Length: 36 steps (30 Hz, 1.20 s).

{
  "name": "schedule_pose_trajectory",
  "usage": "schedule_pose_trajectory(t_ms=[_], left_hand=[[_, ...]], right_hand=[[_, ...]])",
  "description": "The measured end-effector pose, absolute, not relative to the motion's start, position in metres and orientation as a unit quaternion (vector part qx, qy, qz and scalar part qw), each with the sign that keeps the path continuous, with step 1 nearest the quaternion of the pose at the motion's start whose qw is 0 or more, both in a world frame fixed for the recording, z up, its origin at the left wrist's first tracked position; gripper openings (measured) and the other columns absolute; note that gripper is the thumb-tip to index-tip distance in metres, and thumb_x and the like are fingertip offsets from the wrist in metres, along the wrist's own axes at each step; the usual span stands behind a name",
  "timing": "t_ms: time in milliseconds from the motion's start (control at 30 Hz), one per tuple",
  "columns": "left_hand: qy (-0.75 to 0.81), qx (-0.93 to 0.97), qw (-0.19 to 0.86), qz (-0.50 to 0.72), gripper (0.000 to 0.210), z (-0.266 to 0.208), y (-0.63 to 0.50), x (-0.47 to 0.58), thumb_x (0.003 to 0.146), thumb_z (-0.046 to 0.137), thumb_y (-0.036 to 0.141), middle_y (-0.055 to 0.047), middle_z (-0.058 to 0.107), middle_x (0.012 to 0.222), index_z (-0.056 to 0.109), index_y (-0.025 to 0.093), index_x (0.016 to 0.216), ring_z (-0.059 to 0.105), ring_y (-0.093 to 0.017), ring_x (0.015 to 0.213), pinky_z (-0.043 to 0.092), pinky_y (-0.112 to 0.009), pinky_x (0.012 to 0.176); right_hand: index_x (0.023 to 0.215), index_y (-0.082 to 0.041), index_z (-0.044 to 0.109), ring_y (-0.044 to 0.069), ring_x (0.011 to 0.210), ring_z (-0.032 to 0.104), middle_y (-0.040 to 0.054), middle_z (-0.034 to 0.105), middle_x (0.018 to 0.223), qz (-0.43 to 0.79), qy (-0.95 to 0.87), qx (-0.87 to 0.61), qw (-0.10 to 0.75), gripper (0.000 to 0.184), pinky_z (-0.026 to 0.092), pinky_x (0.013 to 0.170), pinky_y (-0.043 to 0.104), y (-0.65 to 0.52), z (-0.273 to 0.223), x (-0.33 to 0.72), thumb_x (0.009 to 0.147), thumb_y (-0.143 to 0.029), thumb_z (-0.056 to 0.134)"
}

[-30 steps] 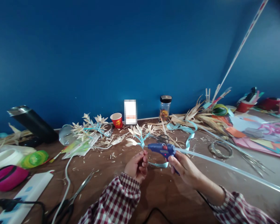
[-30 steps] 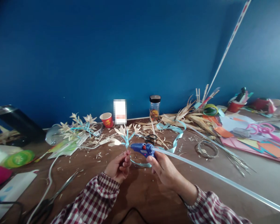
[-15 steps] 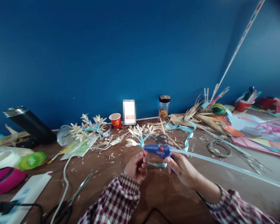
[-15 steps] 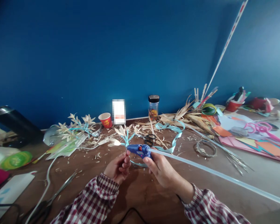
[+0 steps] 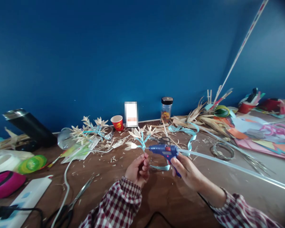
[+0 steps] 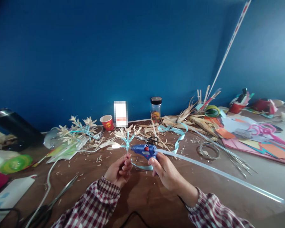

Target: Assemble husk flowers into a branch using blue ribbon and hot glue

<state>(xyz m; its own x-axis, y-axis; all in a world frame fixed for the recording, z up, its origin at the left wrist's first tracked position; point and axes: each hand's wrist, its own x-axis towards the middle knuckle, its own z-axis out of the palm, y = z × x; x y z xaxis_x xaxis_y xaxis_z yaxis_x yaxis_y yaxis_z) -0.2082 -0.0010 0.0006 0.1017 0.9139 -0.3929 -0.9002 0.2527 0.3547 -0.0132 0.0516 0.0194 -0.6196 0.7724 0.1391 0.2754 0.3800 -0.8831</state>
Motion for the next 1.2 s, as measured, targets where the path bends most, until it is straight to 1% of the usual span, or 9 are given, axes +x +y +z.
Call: schedule_pose_trajectory(t_ms=[167,267,367,467,533,633,767,1033,1200], left_hand=[[0.245,0.036,0.751,0.612,0.008,0.003,-0.004,-0.209,0.082,0.049,0.009,0.005,0.042,0.052,0.053,0.011,0.075,0.038,0.0,0.038,0.024,-0.002,0.029],[0.25,0.07,0.737,0.624,0.005,0.005,-0.005,-0.207,0.08,0.053,0.01,0.004,0.044,0.053,0.055,0.01,0.076,0.037,0.0,0.038,0.024,-0.003,0.03],[0.312,0.09,0.703,0.632,0.001,0.004,-0.004,-0.204,0.076,0.059,0.011,0.004,0.045,0.052,0.058,0.01,0.076,0.038,0.0,0.038,0.024,-0.004,0.029],[0.365,0.101,0.671,0.637,0.004,-0.001,-0.001,-0.201,0.073,0.06,0.01,0.003,0.048,0.052,0.06,0.01,0.077,0.039,-0.001,0.038,0.025,-0.006,0.029],[0.374,0.101,0.663,0.64,0.004,-0.004,0.0,-0.2,0.072,0.06,0.01,0.002,0.049,0.052,0.061,0.01,0.077,0.04,-0.002,0.039,0.025,-0.006,0.029],[0.381,0.091,0.662,0.639,0.004,-0.005,0.001,-0.198,0.073,0.059,0.008,0.001,0.05,0.052,0.062,0.009,0.076,0.041,-0.002,0.039,0.025,-0.006,0.029],[0.39,0.086,0.66,0.636,0.005,-0.004,0.001,-0.196,0.074,0.058,0.006,0.001,0.05,0.051,0.062,0.009,0.075,0.041,-0.002,0.038,0.025,-0.006,0.029],[0.399,0.072,0.655,0.638,0.006,-0.003,0.001,-0.197,0.075,0.056,0.006,0.001,0.05,0.051,0.061,0.009,0.076,0.041,-0.003,0.038,0.025,-0.007,0.029],[0.381,0.084,0.659,0.644,0.003,-0.002,0.002,-0.199,0.074,0.059,0.009,0.002,0.051,0.052,0.059,0.01,0.077,0.041,-0.002,0.039,0.024,-0.007,0.031]], right_hand=[[0.074,-0.019,0.047,0.012,0.05,0.051,-0.0016,0.052,0.058,0.425,-0.792,-0.34,0.276,0.037,0.039,0.049,0.024,0.055,0.017,-0.013,0.092,-0.048,0.031],[0.074,-0.019,0.051,0.014,0.054,0.052,0.0006,0.057,0.063,0.331,-0.82,-0.376,0.277,0.034,0.04,0.051,0.025,0.059,0.018,-0.001,0.091,-0.044,0.035],[0.09,-0.02,0.057,0.018,0.062,0.058,0.0039,0.064,0.073,0.206,-0.84,-0.432,0.255,0.027,0.042,0.056,0.027,0.062,0.02,0.023,0.089,-0.041,0.04],[0.115,-0.018,0.049,0.021,0.07,0.062,0.0071,0.067,0.084,0.105,-0.837,-0.486,0.227,0.033,0.044,0.061,0.031,0.068,0.017,0.06,0.087,-0.036,0.044],[0.118,-0.016,0.045,0.024,0.078,0.063,0.0105,0.066,0.092,0.04,-0.833,-0.505,0.223,0.036,0.045,0.065,0.033,0.073,0.012,0.089,0.087,-0.032,0.042],[0.116,-0.015,0.046,0.027,0.081,0.062,0.0129,0.065,0.092,-0.042,-0.812,-0.541,0.213,0.034,0.046,0.068,0.037,0.084,0.006,0.133,0.087,-0.03,0.041],[0.123,-0.017,0.043,0.031,0.096,0.058,0.0167,0.062,0.105,-0.073,-0.799,-0.564,0.197,0.037,0.045,0.077,0.04,0.097,-0.001,0.177,0.089,-0.029,0.038],[0.116,-0.018,0.052,0.036,0.092,0.058,0.0149,0.063,0.101,-0.105,-0.793,-0.572,0.183,0.038,0.045,0.075,0.047,0.105,-0.023,0.203,0.084,-0.036,0.041],[0.115,-0.015,0.053,0.039,0.09,0.058,0.0214,0.059,0.107,-0.138,-0.75,-0.614,0.202,0.047,0.045,0.068,0.046,0.096,0.015,0.183,0.079,-0.046,0.05]])
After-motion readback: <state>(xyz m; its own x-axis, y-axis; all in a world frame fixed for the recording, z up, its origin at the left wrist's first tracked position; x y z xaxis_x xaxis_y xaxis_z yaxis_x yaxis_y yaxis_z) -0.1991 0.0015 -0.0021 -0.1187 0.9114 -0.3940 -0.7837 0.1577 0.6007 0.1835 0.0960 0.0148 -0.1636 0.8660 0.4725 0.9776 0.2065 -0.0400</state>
